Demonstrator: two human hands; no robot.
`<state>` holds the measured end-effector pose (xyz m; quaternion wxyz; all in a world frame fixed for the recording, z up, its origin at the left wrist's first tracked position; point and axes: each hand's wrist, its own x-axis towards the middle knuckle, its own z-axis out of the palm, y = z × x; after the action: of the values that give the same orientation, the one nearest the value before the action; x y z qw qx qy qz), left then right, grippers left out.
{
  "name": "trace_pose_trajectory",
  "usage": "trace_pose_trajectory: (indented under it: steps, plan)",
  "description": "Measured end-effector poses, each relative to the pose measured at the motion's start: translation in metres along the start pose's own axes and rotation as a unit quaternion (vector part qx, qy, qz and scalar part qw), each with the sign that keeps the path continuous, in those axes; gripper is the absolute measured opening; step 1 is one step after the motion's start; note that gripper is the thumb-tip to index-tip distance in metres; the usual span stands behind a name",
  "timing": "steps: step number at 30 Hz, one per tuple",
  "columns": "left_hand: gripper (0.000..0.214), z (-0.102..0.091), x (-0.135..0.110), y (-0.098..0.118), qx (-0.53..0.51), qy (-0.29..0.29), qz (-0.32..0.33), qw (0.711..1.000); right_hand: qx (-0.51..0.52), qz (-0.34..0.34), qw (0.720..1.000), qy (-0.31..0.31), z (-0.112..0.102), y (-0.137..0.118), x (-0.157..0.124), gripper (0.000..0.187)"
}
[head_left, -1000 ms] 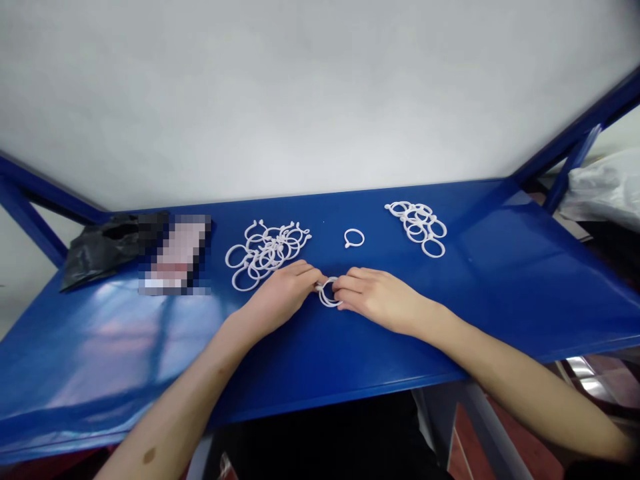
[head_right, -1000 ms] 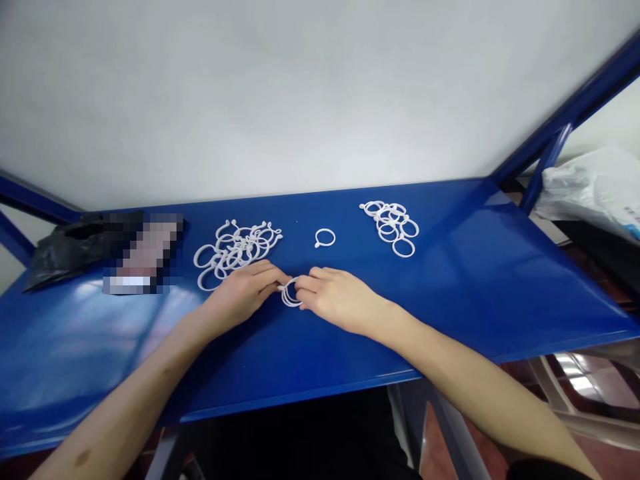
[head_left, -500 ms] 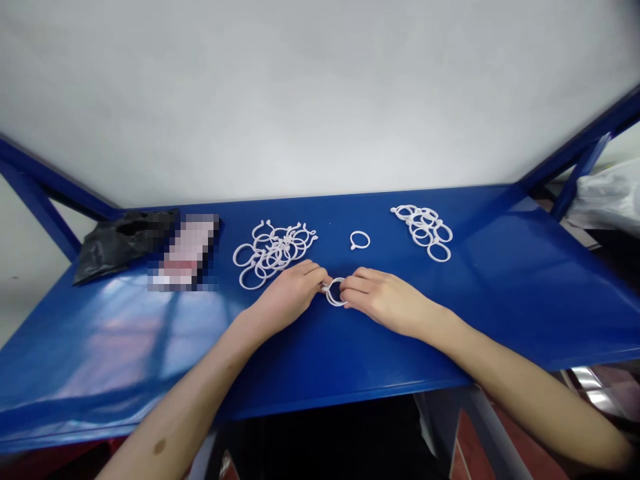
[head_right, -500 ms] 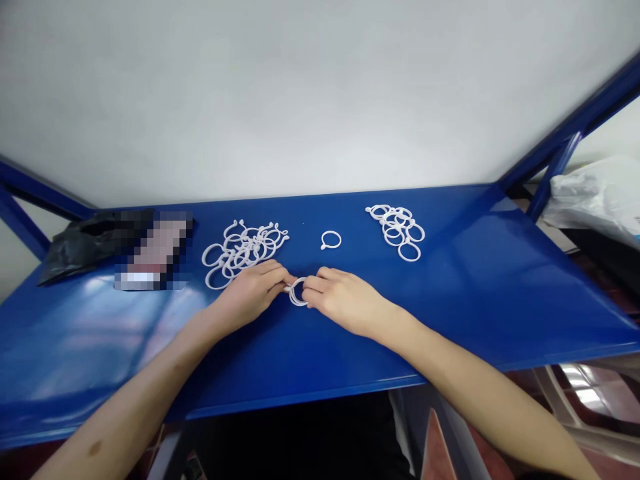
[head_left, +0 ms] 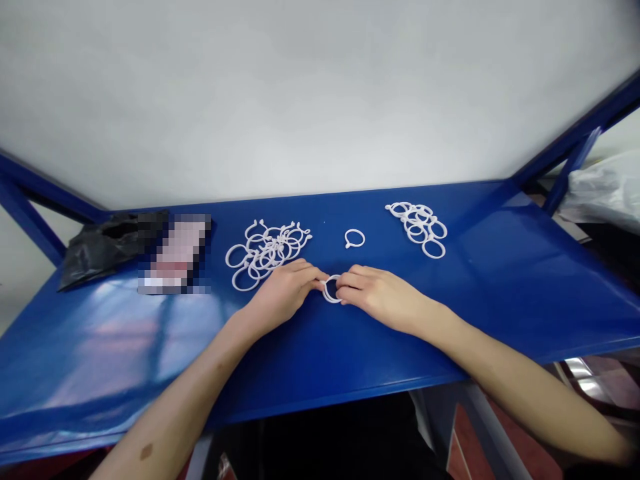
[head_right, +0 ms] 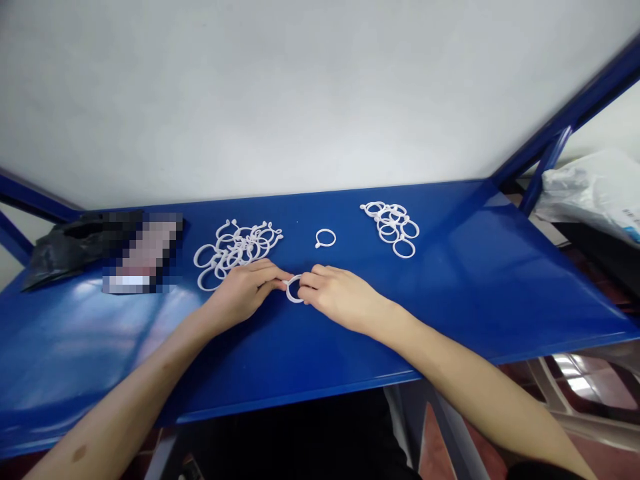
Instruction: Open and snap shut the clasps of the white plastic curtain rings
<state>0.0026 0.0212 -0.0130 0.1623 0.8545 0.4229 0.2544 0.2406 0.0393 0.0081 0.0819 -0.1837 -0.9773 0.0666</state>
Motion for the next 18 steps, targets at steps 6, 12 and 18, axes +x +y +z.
trace_pose_trajectory:
  steps: [6,12,18]
  plan:
    - [0.02,0.0,-0.002,0.001,0.033,0.018,0.011,0.999,-0.038,-0.014,0.999,0.022,0.006,-0.002,0.002,0.015]
    - [0.021,0.003,-0.008,0.02,0.079,0.06,0.096,0.99,-0.12,0.028,0.99,0.072,0.013,-0.007,0.004,0.026]
    - [0.026,0.014,-0.008,0.019,0.075,-0.025,0.071,0.994,-0.14,0.038,0.986,0.082,0.016,-0.014,0.002,0.024]
